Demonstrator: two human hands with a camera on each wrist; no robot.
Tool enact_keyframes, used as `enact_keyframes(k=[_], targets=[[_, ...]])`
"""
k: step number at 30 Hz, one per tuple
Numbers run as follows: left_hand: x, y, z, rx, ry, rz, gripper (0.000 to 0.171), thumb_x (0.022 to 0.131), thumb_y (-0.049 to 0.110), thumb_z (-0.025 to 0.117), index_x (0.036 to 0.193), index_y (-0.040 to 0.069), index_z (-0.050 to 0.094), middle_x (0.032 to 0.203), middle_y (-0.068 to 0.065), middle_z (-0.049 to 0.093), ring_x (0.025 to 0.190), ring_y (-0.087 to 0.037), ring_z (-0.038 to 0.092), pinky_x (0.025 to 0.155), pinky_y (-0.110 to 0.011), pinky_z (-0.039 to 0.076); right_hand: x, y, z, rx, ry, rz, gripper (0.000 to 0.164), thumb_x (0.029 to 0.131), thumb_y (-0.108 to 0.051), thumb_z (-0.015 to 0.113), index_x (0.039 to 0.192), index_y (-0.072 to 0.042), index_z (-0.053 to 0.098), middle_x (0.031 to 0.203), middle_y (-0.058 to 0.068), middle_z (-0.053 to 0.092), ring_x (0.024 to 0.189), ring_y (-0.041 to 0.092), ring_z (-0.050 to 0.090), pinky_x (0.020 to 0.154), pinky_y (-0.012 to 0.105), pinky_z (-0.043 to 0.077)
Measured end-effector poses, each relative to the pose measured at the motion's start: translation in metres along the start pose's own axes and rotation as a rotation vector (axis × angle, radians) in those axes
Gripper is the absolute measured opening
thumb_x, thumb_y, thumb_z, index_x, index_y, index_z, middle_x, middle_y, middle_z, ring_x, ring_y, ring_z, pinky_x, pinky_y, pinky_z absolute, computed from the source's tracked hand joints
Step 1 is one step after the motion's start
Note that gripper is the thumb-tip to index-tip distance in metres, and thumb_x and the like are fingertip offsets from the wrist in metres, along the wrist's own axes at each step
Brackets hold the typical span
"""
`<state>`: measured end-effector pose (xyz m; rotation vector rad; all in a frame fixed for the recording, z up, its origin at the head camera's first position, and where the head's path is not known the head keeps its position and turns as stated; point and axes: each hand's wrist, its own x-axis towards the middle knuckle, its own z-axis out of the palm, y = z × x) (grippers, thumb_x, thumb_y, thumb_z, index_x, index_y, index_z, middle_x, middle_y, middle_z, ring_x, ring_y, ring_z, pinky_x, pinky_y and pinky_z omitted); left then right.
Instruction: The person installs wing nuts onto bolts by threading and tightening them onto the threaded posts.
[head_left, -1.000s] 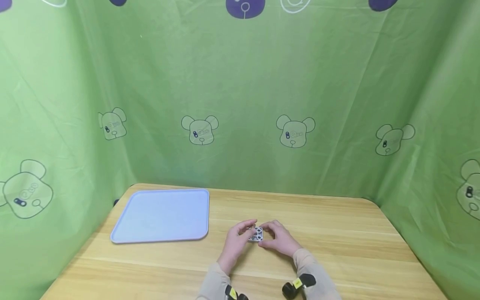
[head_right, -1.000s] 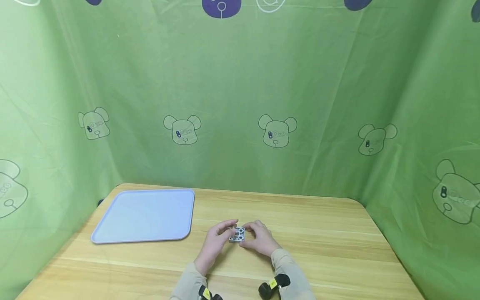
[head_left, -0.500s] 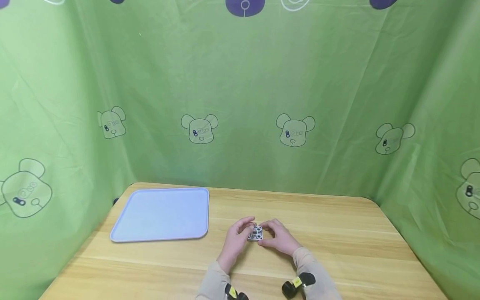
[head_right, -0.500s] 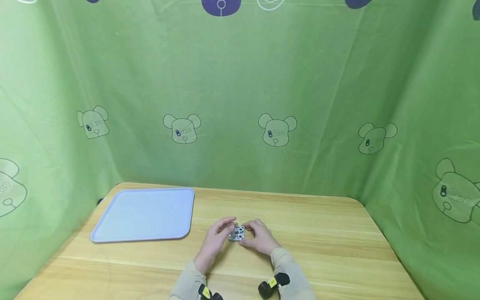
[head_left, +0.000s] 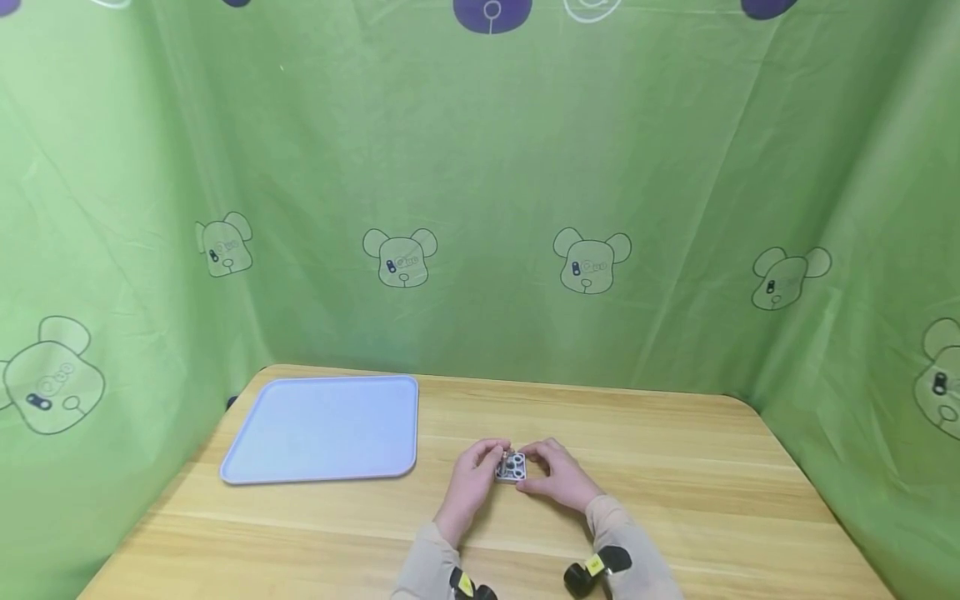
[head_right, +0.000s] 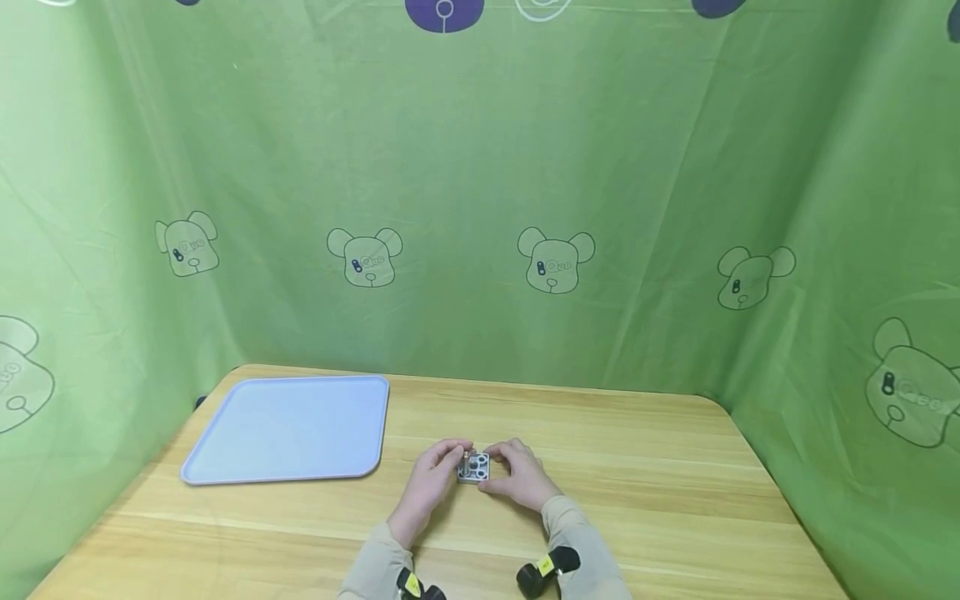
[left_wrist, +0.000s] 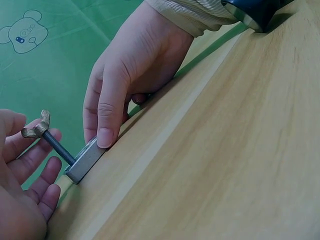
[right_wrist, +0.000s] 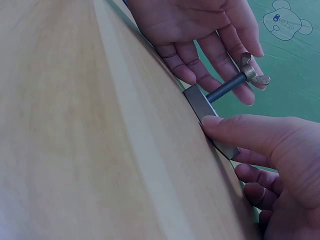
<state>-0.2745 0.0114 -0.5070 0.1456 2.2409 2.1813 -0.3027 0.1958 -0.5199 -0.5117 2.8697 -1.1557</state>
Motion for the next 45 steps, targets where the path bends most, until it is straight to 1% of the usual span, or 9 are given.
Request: enact_keyframes(k=[5,10,20,25,28,31,37,40,45], targets=[[0.001,-0.003,0.000,0.011,0.009,-0.005,0.029,0.099,0.030,0.052,0.110,0.008,0.067,0.114,-0.007,0.070,0.116,-0.023,0.059,0.106,-0.048,0.041,-0.001,0.000,0.000,-0.007,0.000,-0.006,0.054,0.072,-0.032,0.083,0.118,-0.011,0.064,0.105,0.002,0.057,0.093,0.014,0.049,0.084,0.029,0.045],[0.001,-0.006,0.001,0.018,0.011,-0.001,0.030,0.100,0.029,0.050,0.109,0.007,0.068,0.113,-0.008,0.069,0.113,-0.023,0.059,0.104,-0.047,0.042,-0.002,-0.001,0.000,-0.005,-0.003,-0.007,0.055,0.072,-0.031,0.083,0.118,-0.009,0.064,0.105,0.004,0.057,0.093,0.015,0.050,0.084,0.029,0.045],[0.003,-0.011,0.001,0.052,0.008,0.002,0.029,0.100,0.031,0.050,0.104,0.010,0.069,0.110,-0.006,0.070,0.108,-0.019,0.060,0.101,-0.042,0.044,-0.002,0.000,0.003,-0.001,-0.008,-0.016,0.056,0.072,-0.032,0.083,0.118,-0.008,0.064,0.106,0.004,0.058,0.095,0.015,0.051,0.086,0.029,0.046],[0.003,-0.009,0.001,0.061,0.011,-0.003,0.031,0.101,0.033,0.047,0.108,0.011,0.068,0.113,-0.006,0.070,0.111,-0.020,0.060,0.103,-0.044,0.043,-0.002,0.000,0.002,-0.003,-0.006,-0.012,0.057,0.072,-0.032,0.083,0.119,-0.008,0.064,0.105,0.004,0.058,0.094,0.015,0.050,0.085,0.030,0.046],[0.004,-0.007,0.002,0.046,0.031,-0.005,0.034,0.101,0.035,0.047,0.113,0.008,0.065,0.114,-0.009,0.069,0.111,-0.023,0.061,0.104,-0.045,0.044,-0.002,-0.001,0.001,-0.004,-0.005,-0.004,0.057,0.072,-0.032,0.083,0.120,-0.009,0.063,0.106,0.004,0.058,0.095,0.015,0.051,0.086,0.032,0.046],[0.005,-0.006,0.002,0.015,0.081,-0.014,0.036,0.101,0.034,0.048,0.116,0.004,0.059,0.111,-0.012,0.067,0.106,-0.024,0.061,0.099,-0.044,0.047,-0.002,-0.002,0.000,0.003,-0.005,-0.005,0.057,0.072,-0.033,0.083,0.120,-0.009,0.063,0.106,0.004,0.058,0.096,0.016,0.052,0.088,0.034,0.046],[0.005,-0.004,0.002,-0.024,0.187,-0.044,0.032,0.101,0.031,0.048,0.105,0.001,0.057,0.105,-0.015,0.065,0.099,-0.025,0.061,0.091,-0.038,0.047,-0.001,-0.003,-0.001,0.002,-0.004,-0.011,0.057,0.072,-0.033,0.083,0.119,-0.009,0.064,0.106,0.004,0.059,0.095,0.015,0.051,0.086,0.032,0.045],[0.005,-0.003,0.001,-0.024,0.202,-0.043,0.033,0.101,0.032,0.049,0.098,0.000,0.059,0.100,-0.016,0.065,0.096,-0.024,0.059,0.086,-0.033,0.045,0.000,-0.002,-0.001,-0.006,-0.004,-0.013,0.056,0.072,-0.033,0.083,0.119,-0.009,0.064,0.106,0.004,0.058,0.094,0.015,0.051,0.086,0.032,0.045],[0.002,0.000,0.001,-0.014,0.195,-0.032,0.035,0.100,0.034,0.050,0.094,0.001,0.061,0.096,-0.015,0.065,0.091,-0.022,0.058,0.081,-0.029,0.044,-0.001,-0.002,-0.001,-0.016,-0.004,-0.011,0.056,0.072,-0.033,0.083,0.119,-0.009,0.063,0.105,0.004,0.058,0.093,0.014,0.050,0.084,0.030,0.045]])
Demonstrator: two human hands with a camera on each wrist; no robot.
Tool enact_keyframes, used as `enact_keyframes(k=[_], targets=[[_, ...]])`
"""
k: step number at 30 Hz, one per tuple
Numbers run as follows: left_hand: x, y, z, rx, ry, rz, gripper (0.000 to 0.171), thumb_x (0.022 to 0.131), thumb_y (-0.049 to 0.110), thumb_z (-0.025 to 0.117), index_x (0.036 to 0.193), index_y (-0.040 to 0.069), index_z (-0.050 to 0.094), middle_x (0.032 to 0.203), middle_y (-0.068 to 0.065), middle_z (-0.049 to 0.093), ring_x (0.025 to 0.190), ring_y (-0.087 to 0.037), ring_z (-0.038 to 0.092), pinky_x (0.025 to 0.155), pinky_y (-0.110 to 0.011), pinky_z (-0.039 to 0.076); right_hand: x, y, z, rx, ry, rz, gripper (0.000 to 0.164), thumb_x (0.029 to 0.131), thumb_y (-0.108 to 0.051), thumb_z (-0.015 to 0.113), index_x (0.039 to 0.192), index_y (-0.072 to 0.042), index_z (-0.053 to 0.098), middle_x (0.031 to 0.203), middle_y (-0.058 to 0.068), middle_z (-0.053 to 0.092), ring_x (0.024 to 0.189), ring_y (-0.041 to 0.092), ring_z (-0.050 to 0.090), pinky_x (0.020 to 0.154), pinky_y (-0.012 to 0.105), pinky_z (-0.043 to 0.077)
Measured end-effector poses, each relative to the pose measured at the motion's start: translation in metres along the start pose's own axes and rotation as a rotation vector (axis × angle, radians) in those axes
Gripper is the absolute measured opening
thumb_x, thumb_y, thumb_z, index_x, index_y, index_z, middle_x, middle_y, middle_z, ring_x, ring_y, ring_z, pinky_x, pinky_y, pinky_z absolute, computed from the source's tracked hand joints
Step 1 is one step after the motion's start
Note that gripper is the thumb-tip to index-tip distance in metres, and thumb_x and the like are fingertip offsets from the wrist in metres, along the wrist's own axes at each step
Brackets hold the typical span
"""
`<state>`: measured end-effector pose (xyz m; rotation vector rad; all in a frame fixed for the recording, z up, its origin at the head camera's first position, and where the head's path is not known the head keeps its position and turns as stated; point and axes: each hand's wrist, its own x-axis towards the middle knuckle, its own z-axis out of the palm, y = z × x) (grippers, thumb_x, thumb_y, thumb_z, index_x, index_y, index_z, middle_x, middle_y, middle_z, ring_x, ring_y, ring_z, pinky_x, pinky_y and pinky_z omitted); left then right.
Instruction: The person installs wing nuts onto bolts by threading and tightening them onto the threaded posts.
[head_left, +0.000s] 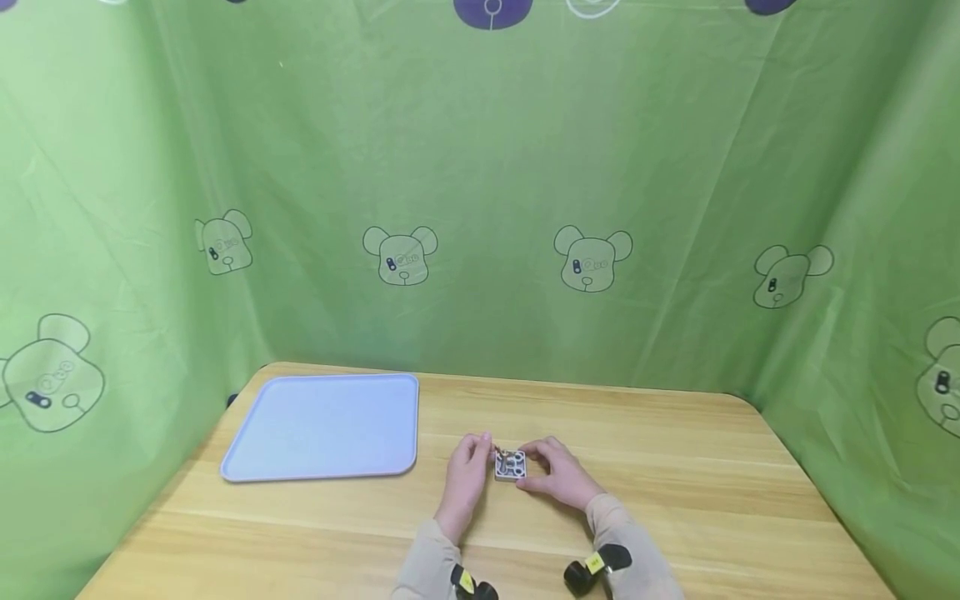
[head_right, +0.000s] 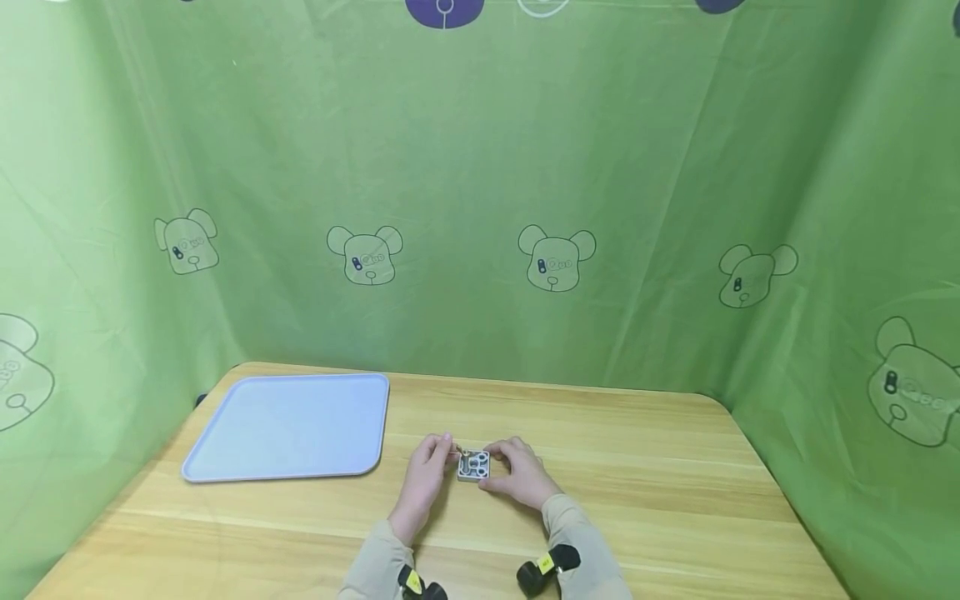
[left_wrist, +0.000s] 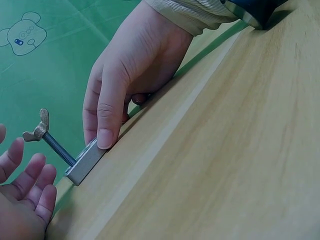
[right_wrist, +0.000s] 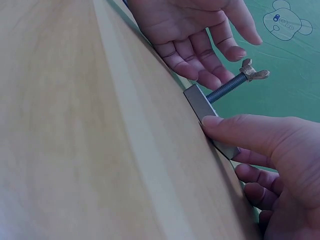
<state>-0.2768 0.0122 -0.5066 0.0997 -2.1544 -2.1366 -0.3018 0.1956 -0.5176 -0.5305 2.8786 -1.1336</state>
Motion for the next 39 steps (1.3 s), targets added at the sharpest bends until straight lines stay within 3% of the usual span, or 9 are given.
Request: enact_keyframes(k=[10,19,25,33,39], targets=[[0.0025,-0.0029,-0.0009,0.017,-0.026,0.004,0.034,0.099,0.036,0.051,0.096,0.004,0.063,0.098,-0.010,0.067,0.092,-0.018,0.060,0.085,-0.030,0.048,-0.0002,-0.0008,-0.0004,0.002,0.000,0.006,0.057,0.072,-0.033,0.083,0.119,-0.009,0.063,0.106,0.004,0.059,0.095,0.015,0.051,0.087,0.033,0.046],[0.0023,-0.0042,-0.0007,0.060,-0.039,0.039,0.036,0.099,0.036,0.051,0.100,0.004,0.066,0.104,-0.010,0.070,0.100,-0.020,0.063,0.096,-0.042,0.048,0.0003,-0.0004,0.0004,0.008,0.002,-0.005,0.057,0.072,-0.033,0.083,0.119,-0.008,0.063,0.104,0.003,0.058,0.092,0.014,0.050,0.083,0.029,0.045],[0.0019,-0.0035,-0.0025,0.078,-0.074,0.028,0.036,0.098,0.039,0.051,0.103,0.007,0.068,0.108,-0.008,0.071,0.105,-0.021,0.063,0.099,-0.045,0.047,0.0006,-0.0002,0.0004,0.018,0.001,-0.007,0.056,0.072,-0.032,0.083,0.119,-0.009,0.064,0.106,0.003,0.058,0.094,0.014,0.051,0.085,0.030,0.046],[0.0008,-0.0033,-0.0036,0.040,-0.168,0.036,0.031,0.088,0.031,0.070,0.107,0.007,0.066,0.106,-0.009,0.069,0.096,-0.015,0.061,0.087,-0.032,0.049,0.0008,0.0007,0.0006,0.011,0.001,-0.015,0.055,0.073,-0.033,0.083,0.119,-0.009,0.064,0.105,0.003,0.058,0.094,0.014,0.050,0.085,0.030,0.045],[0.0017,-0.0062,-0.0033,0.058,-0.190,0.082,0.029,0.082,0.018,0.076,0.106,0.005,0.065,0.103,-0.011,0.068,0.089,-0.014,0.061,0.078,-0.023,0.051,0.0006,0.0006,0.0005,0.011,0.005,-0.025,0.055,0.072,-0.032,0.083,0.118,-0.008,0.064,0.105,0.004,0.058,0.094,0.015,0.050,0.085,0.029,0.045]])
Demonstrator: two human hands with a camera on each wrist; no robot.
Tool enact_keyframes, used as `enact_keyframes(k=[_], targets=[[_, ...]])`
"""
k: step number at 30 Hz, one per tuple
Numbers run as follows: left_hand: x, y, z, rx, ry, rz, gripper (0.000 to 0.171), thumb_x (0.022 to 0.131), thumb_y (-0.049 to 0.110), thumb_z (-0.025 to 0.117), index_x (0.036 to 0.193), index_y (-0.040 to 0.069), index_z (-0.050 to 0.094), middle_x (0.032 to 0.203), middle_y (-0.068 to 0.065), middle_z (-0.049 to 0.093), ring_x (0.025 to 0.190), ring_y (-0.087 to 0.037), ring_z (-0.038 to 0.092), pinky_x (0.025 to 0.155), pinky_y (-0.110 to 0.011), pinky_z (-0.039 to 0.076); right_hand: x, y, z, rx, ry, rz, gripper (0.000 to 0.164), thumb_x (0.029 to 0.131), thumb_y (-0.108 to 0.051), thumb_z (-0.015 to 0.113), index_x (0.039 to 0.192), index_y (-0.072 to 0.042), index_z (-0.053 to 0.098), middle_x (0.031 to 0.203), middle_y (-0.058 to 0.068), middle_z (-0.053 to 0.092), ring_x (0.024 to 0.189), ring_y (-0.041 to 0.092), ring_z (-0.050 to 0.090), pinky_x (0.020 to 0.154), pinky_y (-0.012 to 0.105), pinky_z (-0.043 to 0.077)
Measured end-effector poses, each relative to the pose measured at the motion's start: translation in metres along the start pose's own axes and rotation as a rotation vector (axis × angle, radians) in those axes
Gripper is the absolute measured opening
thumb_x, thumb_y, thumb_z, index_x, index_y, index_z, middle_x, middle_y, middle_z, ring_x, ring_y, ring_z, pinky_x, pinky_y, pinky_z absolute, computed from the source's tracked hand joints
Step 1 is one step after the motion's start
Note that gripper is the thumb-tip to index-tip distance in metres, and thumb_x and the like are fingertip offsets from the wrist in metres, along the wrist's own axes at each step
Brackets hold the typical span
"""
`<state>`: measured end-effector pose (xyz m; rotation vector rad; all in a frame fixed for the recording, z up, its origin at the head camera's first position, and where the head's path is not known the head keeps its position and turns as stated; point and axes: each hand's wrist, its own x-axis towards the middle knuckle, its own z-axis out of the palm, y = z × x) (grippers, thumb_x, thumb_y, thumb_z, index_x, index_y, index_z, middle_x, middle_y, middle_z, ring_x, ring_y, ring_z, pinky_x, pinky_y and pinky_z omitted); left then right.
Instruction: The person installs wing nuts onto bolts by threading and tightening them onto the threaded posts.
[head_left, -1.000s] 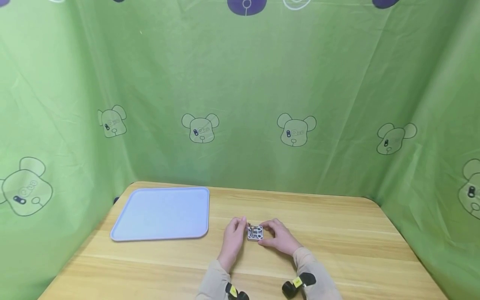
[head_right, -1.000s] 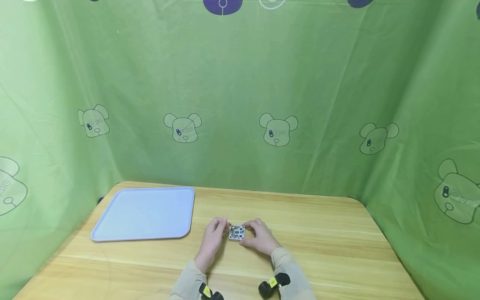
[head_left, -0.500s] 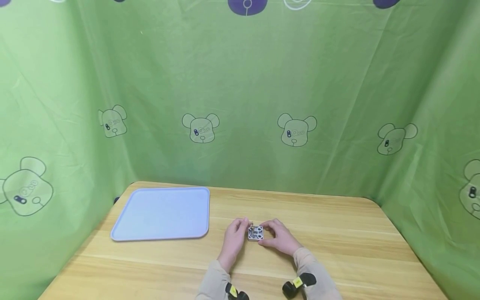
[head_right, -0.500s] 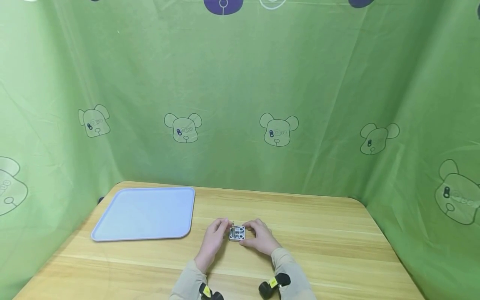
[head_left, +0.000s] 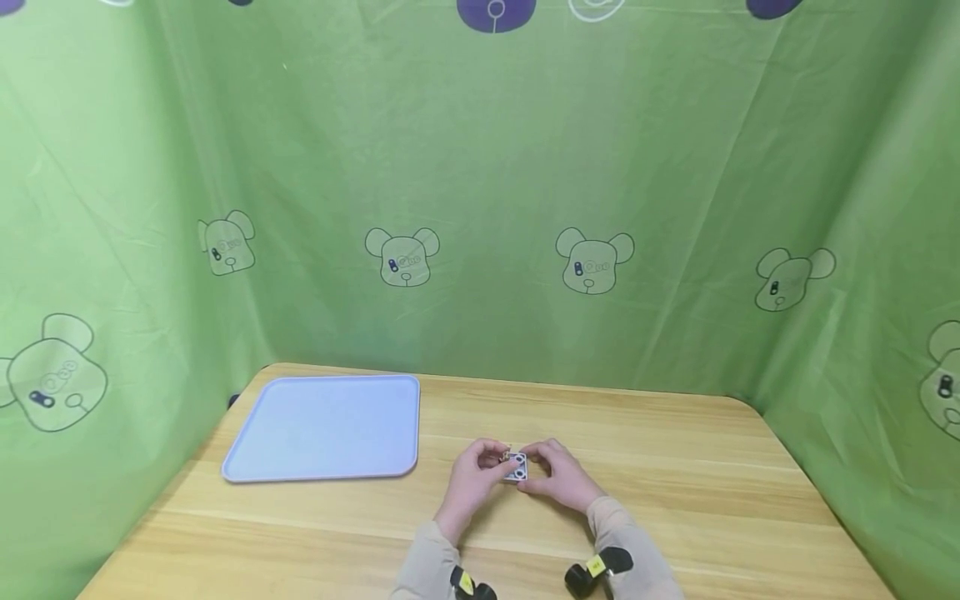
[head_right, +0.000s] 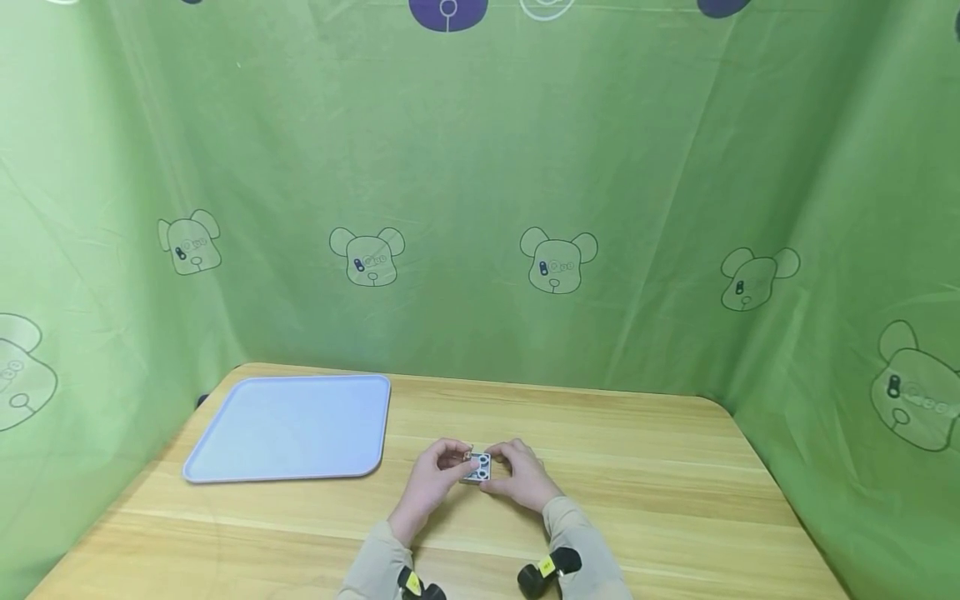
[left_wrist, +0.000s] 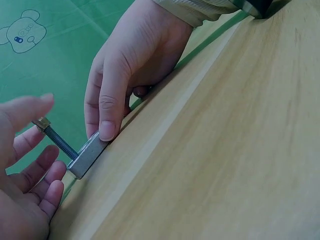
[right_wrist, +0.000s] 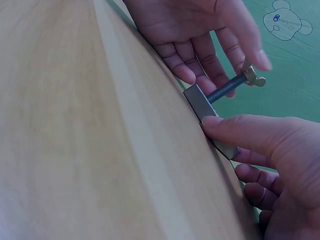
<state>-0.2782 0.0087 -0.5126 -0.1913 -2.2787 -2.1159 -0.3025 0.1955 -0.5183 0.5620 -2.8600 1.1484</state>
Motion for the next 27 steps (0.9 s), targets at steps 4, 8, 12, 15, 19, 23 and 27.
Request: enact_keyframes(k=[4,8,12,15,19,23,27], targets=[[0.0017,-0.0026,-0.0001,0.019,0.008,0.012,0.025,0.083,0.016,0.075,0.104,0.006,0.066,0.103,-0.010,0.068,0.089,-0.013,0.061,0.078,-0.022,0.051,0.0003,0.0004,0.0002,0.001,-0.002,0.005,0.055,0.072,-0.032,0.083,0.118,-0.008,0.064,0.105,0.004,0.057,0.094,0.014,0.050,0.084,0.029,0.045],[0.0026,-0.0042,0.0000,0.027,0.013,0.021,0.022,0.083,0.016,0.074,0.102,0.006,0.067,0.103,-0.010,0.069,0.088,-0.013,0.061,0.077,-0.022,0.051,0.0004,0.0008,0.0004,0.000,-0.001,0.005,0.055,0.072,-0.032,0.083,0.118,-0.009,0.064,0.103,0.003,0.057,0.092,0.014,0.049,0.083,0.029,0.045],[0.0036,-0.0051,0.0001,0.034,0.014,0.023,0.021,0.084,0.017,0.074,0.101,0.007,0.068,0.101,-0.009,0.069,0.086,-0.012,0.060,0.077,-0.022,0.050,0.0005,0.0006,0.0003,0.004,-0.001,0.005,0.054,0.072,-0.032,0.083,0.118,-0.010,0.064,0.103,0.003,0.057,0.091,0.014,0.048,0.083,0.029,0.044],[0.0036,-0.0047,0.0000,0.039,0.012,0.025,0.020,0.084,0.017,0.073,0.102,0.007,0.069,0.100,-0.009,0.069,0.086,-0.011,0.059,0.077,-0.022,0.049,0.0004,0.0004,0.0001,0.006,-0.003,0.009,0.054,0.072,-0.032,0.083,0.118,-0.011,0.064,0.103,0.003,0.057,0.092,0.014,0.049,0.083,0.030,0.045],[0.0027,-0.0035,-0.0005,0.054,0.004,0.021,0.020,0.085,0.016,0.071,0.102,0.007,0.069,0.100,-0.008,0.069,0.086,-0.011,0.058,0.077,-0.022,0.049,0.0004,0.0005,0.0003,0.010,-0.003,0.013,0.054,0.072,-0.032,0.083,0.118,-0.010,0.064,0.104,0.004,0.058,0.094,0.015,0.051,0.086,0.033,0.046],[0.0027,-0.0031,-0.0007,0.077,-0.006,0.021,0.019,0.086,0.015,0.070,0.103,0.006,0.069,0.100,-0.008,0.068,0.086,-0.010,0.058,0.077,-0.022,0.049,0.0005,0.0006,0.0007,0.010,-0.002,0.016,0.054,0.072,-0.032,0.083,0.118,-0.010,0.064,0.106,0.004,0.058,0.095,0.016,0.051,0.087,0.035,0.046],[0.0029,-0.0037,-0.0001,0.089,-0.010,0.032,0.019,0.087,0.014,0.068,0.104,0.005,0.069,0.101,-0.008,0.068,0.086,-0.010,0.059,0.077,-0.022,0.050,-0.0001,0.0004,0.0005,0.004,-0.001,0.016,0.054,0.072,-0.032,0.083,0.118,-0.010,0.064,0.105,0.005,0.057,0.093,0.016,0.050,0.085,0.034,0.045]])
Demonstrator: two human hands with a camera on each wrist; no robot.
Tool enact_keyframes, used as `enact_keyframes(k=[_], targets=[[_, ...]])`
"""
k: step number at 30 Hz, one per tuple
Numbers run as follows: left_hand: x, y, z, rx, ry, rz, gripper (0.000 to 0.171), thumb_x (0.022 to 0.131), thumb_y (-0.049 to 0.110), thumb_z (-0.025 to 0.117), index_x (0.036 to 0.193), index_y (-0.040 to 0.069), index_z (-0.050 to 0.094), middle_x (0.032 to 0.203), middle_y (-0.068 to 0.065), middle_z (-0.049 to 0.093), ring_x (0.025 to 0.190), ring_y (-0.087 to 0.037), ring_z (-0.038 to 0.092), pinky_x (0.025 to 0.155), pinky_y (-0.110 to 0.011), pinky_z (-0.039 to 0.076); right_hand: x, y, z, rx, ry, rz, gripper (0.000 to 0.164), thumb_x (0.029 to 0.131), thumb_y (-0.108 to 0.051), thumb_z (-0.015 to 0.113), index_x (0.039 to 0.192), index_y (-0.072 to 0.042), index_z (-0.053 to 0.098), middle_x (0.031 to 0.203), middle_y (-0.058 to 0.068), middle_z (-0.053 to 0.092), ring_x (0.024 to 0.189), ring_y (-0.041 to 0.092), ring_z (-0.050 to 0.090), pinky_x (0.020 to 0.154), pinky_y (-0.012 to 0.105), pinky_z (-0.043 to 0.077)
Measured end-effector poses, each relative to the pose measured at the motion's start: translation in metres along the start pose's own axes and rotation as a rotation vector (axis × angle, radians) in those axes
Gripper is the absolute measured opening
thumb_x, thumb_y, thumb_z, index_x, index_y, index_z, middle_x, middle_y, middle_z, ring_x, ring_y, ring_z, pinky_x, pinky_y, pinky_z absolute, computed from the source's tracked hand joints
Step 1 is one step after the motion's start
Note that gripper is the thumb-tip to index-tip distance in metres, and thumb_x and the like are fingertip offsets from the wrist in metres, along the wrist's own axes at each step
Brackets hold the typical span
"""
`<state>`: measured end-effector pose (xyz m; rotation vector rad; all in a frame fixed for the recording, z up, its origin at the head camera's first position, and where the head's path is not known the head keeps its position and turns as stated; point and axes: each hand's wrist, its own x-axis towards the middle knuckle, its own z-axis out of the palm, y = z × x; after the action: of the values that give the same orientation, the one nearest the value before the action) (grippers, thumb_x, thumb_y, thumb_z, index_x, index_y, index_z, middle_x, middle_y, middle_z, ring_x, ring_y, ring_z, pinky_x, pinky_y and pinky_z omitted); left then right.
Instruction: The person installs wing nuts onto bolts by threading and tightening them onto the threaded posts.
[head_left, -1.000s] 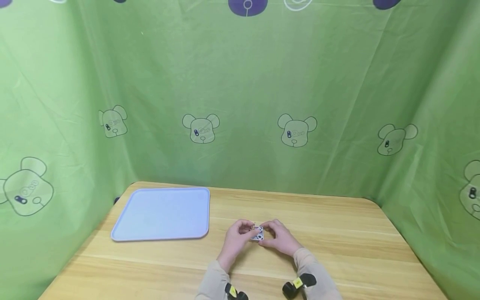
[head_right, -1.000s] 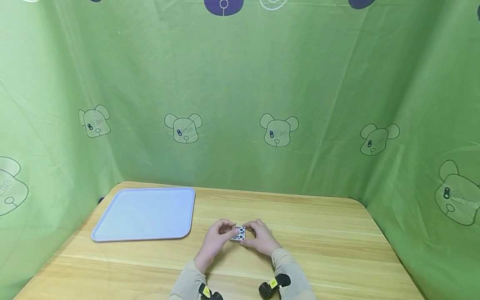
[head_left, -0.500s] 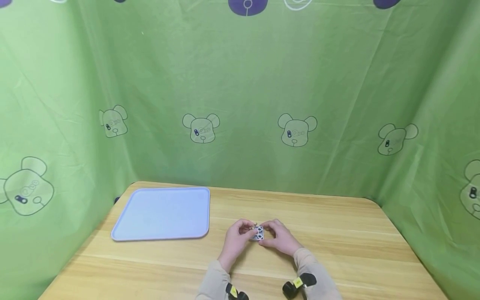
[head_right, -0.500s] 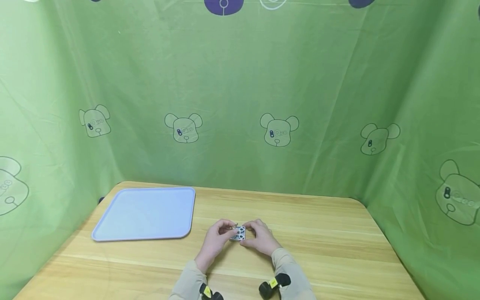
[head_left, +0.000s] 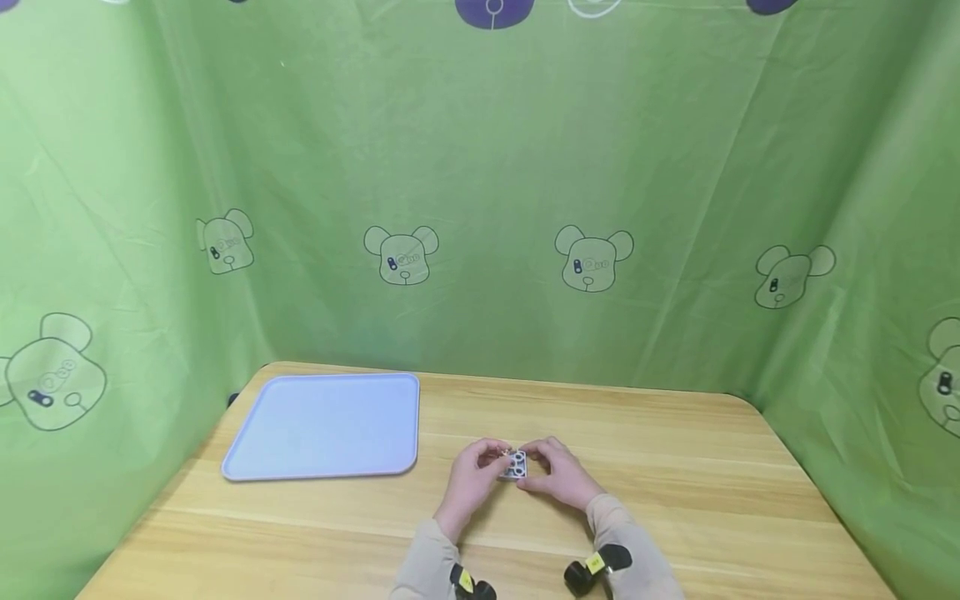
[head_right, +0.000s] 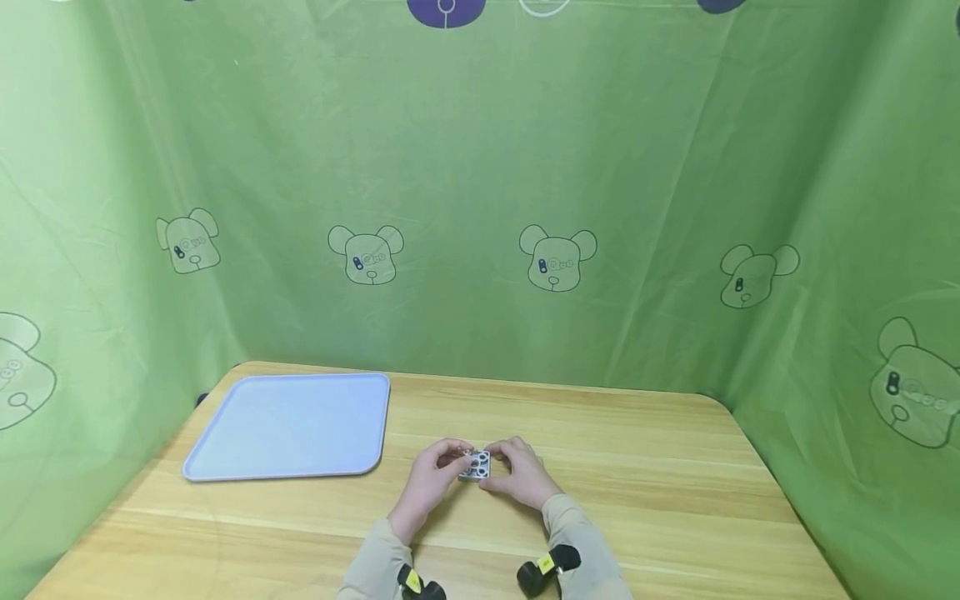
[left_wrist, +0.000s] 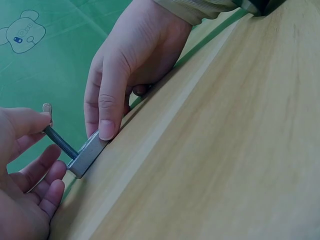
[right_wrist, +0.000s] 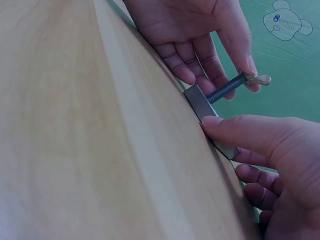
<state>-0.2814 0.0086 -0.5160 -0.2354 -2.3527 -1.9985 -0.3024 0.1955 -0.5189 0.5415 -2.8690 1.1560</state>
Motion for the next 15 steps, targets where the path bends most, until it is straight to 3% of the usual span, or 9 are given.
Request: enact_keyframes(k=[9,12,15], targets=[[0.0008,-0.0009,0.0008,-0.017,0.000,-0.014,0.030,0.087,0.012,0.068,0.115,0.004,0.063,0.106,-0.011,0.066,0.089,-0.012,0.059,0.078,-0.022,0.050,-0.0005,-0.0015,-0.0009,-0.001,0.001,-0.001,0.055,0.071,-0.032,0.083,0.118,-0.009,0.064,0.103,0.004,0.057,0.092,0.015,0.049,0.083,0.031,0.045],[-0.0003,0.0006,0.0006,-0.074,0.013,-0.037,0.040,0.085,0.011,0.069,0.121,0.001,0.054,0.112,-0.015,0.062,0.093,-0.015,0.057,0.077,-0.022,0.049,-0.0002,-0.0015,-0.0010,-0.006,0.000,-0.003,0.055,0.072,-0.033,0.083,0.118,-0.010,0.064,0.103,0.004,0.057,0.091,0.015,0.049,0.082,0.029,0.044],[-0.0019,0.0028,-0.0002,-0.131,0.022,-0.053,0.042,0.084,0.009,0.070,0.118,0.000,0.048,0.115,-0.018,0.059,0.093,-0.017,0.057,0.074,-0.022,0.050,0.0004,-0.0007,-0.0007,-0.008,0.000,-0.008,0.055,0.072,-0.033,0.083,0.118,-0.010,0.064,0.103,0.003,0.057,0.091,0.014,0.048,0.081,0.028,0.044]])
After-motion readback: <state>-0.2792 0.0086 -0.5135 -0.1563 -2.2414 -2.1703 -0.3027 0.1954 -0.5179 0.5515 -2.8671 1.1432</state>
